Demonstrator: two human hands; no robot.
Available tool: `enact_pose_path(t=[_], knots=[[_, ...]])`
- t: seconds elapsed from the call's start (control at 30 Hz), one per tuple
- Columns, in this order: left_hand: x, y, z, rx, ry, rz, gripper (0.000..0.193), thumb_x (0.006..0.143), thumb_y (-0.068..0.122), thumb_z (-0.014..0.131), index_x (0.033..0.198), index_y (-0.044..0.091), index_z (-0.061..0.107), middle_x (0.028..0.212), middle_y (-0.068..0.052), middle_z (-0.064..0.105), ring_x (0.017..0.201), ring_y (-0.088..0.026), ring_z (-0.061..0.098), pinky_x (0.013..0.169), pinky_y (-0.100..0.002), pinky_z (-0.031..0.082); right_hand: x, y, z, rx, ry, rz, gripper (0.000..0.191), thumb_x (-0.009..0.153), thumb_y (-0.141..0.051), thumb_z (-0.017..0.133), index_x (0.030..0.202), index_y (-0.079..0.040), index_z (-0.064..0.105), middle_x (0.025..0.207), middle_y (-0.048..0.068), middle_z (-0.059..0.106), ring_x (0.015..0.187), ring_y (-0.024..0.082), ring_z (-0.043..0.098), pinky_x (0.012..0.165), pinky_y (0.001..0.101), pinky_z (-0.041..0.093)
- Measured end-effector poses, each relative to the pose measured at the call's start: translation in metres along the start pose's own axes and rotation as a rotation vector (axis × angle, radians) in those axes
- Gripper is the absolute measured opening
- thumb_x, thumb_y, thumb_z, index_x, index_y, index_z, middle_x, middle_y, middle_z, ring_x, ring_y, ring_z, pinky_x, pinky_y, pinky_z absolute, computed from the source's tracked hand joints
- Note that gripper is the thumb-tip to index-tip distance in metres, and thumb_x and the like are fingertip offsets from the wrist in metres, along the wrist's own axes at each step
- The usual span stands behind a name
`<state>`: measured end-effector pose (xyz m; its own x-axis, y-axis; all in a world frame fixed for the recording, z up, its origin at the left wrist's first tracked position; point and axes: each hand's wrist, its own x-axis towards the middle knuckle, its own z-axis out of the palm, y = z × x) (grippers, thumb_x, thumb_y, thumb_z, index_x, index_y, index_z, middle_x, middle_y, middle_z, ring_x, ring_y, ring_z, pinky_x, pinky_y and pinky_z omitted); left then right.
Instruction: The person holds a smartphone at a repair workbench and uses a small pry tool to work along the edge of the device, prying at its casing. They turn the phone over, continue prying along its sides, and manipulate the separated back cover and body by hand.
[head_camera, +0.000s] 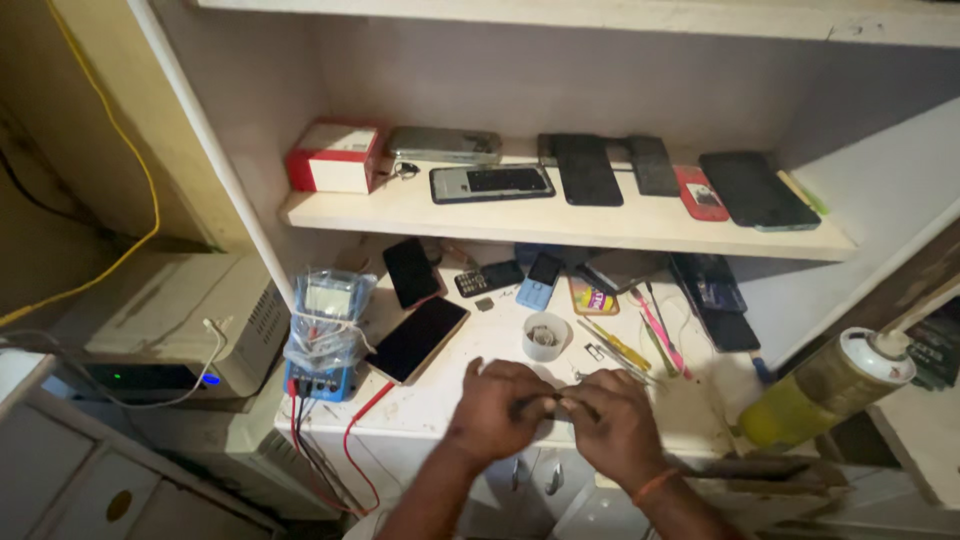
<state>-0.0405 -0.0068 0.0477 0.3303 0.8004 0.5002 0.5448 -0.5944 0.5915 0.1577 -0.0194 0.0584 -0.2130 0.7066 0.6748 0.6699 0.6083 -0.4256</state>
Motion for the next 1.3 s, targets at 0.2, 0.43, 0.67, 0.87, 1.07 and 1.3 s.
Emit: enact_pose_path(t=[0.2, 0.43, 0.67, 0.87, 1.07, 1.3], knots=[[0.001, 0.02, 0.006, 0.06, 0.031, -0.13, 0.009, 0.088, 0.022, 0.072, 0.094, 0.02, 0.078, 0.093, -0.001, 0.073, 0.099, -0.025, 0.065, 0.106, -0.056, 0.031, -0.001, 0.001, 0.005, -0.042, -0.011, 0.089, 0.005, 0.071, -0.011, 0.078, 0.075, -0.01, 0.078, 0.077, 0.005, 0.07, 0.082, 0.027, 0.065, 0.081, 0.042, 0.046], [-0.009, 0.025, 0.017, 0.048, 0.096, -0.199, 0.009, 0.086, 0.015, 0.068, 0.08, 0.019, 0.073, 0.087, -0.001, 0.069, 0.096, -0.025, 0.063, 0.109, -0.056, 0.023, -0.007, 0.003, 0.01, -0.064, -0.067, 0.137, 0.001, 0.073, -0.011, 0.077, 0.073, -0.013, 0.077, 0.074, 0.004, 0.067, 0.082, 0.028, 0.064, 0.08, 0.0418, 0.047], [-0.001, 0.028, 0.013, 0.09, 0.12, -0.201, 0.005, 0.088, 0.02, 0.069, 0.087, 0.019, 0.074, 0.089, -0.002, 0.069, 0.097, -0.027, 0.062, 0.108, -0.062, 0.022, -0.03, 0.053, -0.009, -0.133, -0.12, 0.071, 0.021, 0.084, -0.008, 0.071, 0.103, -0.013, 0.079, 0.093, 0.01, 0.073, 0.089, 0.029, 0.068, 0.077, 0.0391, 0.056], [-0.003, 0.039, 0.017, 0.091, 0.224, -0.176, 0.007, 0.086, 0.021, 0.069, 0.089, 0.017, 0.075, 0.093, -0.003, 0.072, 0.1, -0.03, 0.061, 0.108, -0.068, 0.015, -0.063, 0.075, 0.006, 0.463, 0.034, 0.644, 0.025, 0.088, -0.009, 0.072, 0.114, -0.008, 0.072, 0.099, 0.009, 0.079, 0.091, 0.017, 0.074, 0.082, 0.0299, 0.057], [-0.008, 0.045, 0.012, 0.101, 0.201, -0.185, 0.013, 0.083, 0.027, 0.073, 0.088, 0.015, 0.076, 0.09, -0.004, 0.072, 0.099, -0.029, 0.061, 0.108, -0.064, 0.018, -0.058, 0.07, 0.014, 0.294, 0.01, 0.446, 0.02, 0.087, -0.004, 0.074, 0.107, -0.002, 0.077, 0.099, 0.007, 0.076, 0.087, 0.013, 0.071, 0.078, 0.028, 0.056], [-0.019, 0.052, 0.025, 0.151, 0.287, -0.239, 0.025, 0.08, 0.043, 0.079, 0.086, 0.018, 0.08, 0.086, -0.004, 0.069, 0.094, -0.025, 0.059, 0.092, -0.048, 0.031, -0.06, 0.07, 0.012, 0.373, -0.013, 0.44, 0.013, 0.085, -0.002, 0.074, 0.098, -0.001, 0.074, 0.093, 0.006, 0.079, 0.085, 0.012, 0.073, 0.078, 0.0271, 0.057]])
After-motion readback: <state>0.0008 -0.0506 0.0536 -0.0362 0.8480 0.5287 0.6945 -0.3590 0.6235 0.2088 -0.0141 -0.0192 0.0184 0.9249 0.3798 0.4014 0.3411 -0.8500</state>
